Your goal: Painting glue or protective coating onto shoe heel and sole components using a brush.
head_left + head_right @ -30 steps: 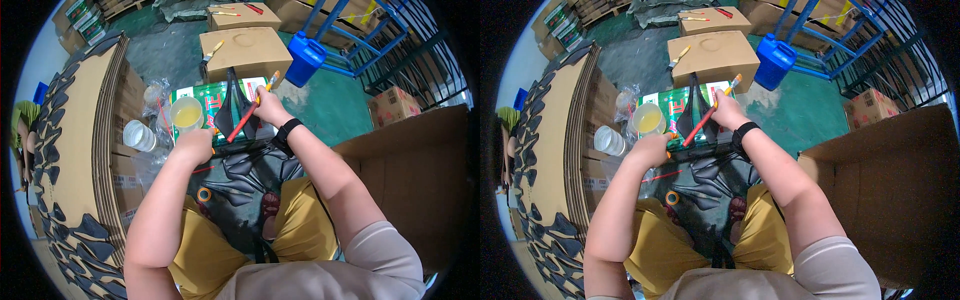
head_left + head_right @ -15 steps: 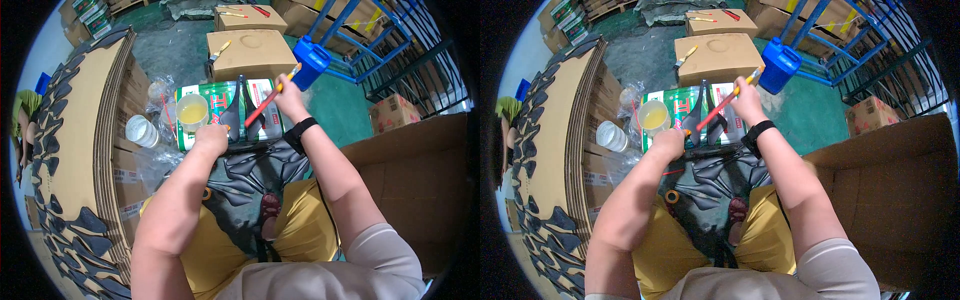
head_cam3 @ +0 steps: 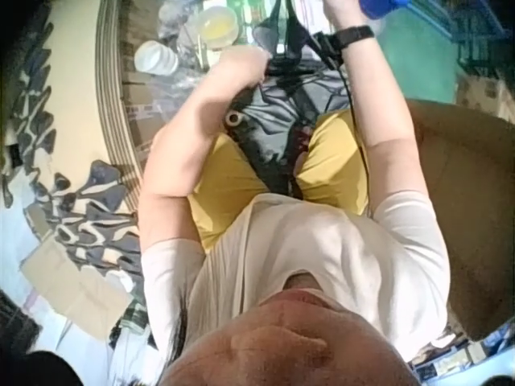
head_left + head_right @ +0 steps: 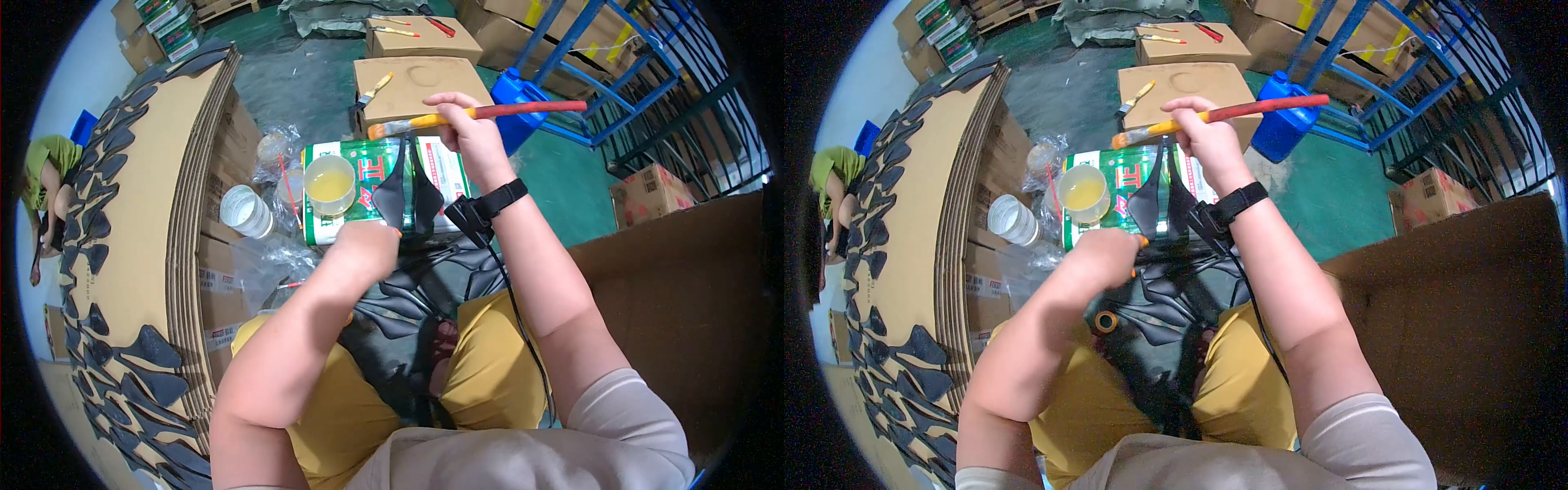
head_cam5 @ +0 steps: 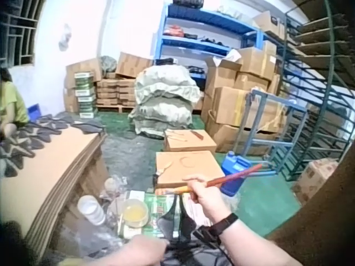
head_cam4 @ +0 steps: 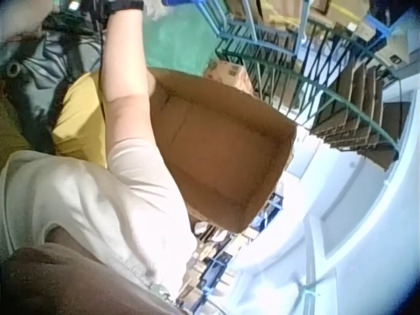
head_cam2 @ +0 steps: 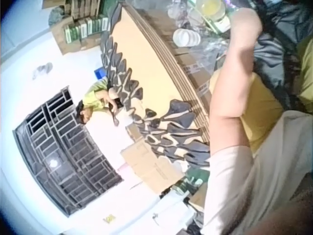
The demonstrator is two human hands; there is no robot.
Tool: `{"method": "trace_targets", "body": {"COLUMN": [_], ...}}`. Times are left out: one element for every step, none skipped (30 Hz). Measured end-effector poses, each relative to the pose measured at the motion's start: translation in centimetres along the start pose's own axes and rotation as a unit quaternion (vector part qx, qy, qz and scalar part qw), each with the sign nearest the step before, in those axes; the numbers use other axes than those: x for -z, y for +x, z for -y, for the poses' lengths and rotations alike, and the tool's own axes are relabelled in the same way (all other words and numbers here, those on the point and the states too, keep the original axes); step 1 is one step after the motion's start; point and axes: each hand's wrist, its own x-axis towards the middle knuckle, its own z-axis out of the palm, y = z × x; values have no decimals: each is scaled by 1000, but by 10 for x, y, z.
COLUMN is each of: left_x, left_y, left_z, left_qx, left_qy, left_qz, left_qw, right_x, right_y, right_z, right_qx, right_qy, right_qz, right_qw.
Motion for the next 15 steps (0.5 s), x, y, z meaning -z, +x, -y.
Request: {"method": "trace_targets", "body": {"left_x": [1, -3, -8, -12, -11, -11, -10, -13, -14, -15, -14, -14, -14, -14, -14], "left_y": [-5, -8, -10, -11, -12, -13, -13, -14, -15, -16, -15, -16, -17, -20, -22], "left_z": [-6, -8, -8, -8, -9, -10, -10, -8, -4, -1, 0, 1, 2, 4, 6], "left_qx": [-11, -6, -19, -33, -33, -37, -41, -31, -29, -25, -27, -29, -36, -39, -37], "left_qy": [8, 7, 11, 14, 13, 17, 21, 17, 17, 18, 18, 18, 14, 10, 10], "left_qz": [16, 17, 41, 63, 62, 73, 84, 82, 81, 88, 93, 90, 84, 81, 80], "left_qw": [1000, 1000, 999, 997, 997, 996, 995, 996, 996, 996, 995, 995, 996, 996, 996], "right_x": [-8, -17, -25, -33, -42, -49, -54, -63, -73, -81, -81, -81, -81, -86, -90], "right_y": [1, 4, 6, 6, 5, 7, 11, 11, 9, 9, 9, 11, 12, 12, 11], "right_z": [-3, -8, -12, -18, -19, -28, -33, -36, -37, -48, -49, -57, -63, -63, -62], "right_qx": [-7, -6, 8, 25, 44, 103, 66, 69, 71, 104, 76, 94, 111, 113, 119], "right_qy": [-12, -22, -79, -129, -181, -203, -247, -278, -309, -290, -311, -328, -346, -345, -364], "right_qz": [6, 37, 80, 101, 118, 135, 169, 176, 184, 176, 191, 194, 197, 198, 192], "right_qw": [1000, 999, 994, 986, 975, 964, 952, 942, 931, 935, 928, 920, 911, 911, 904]}}
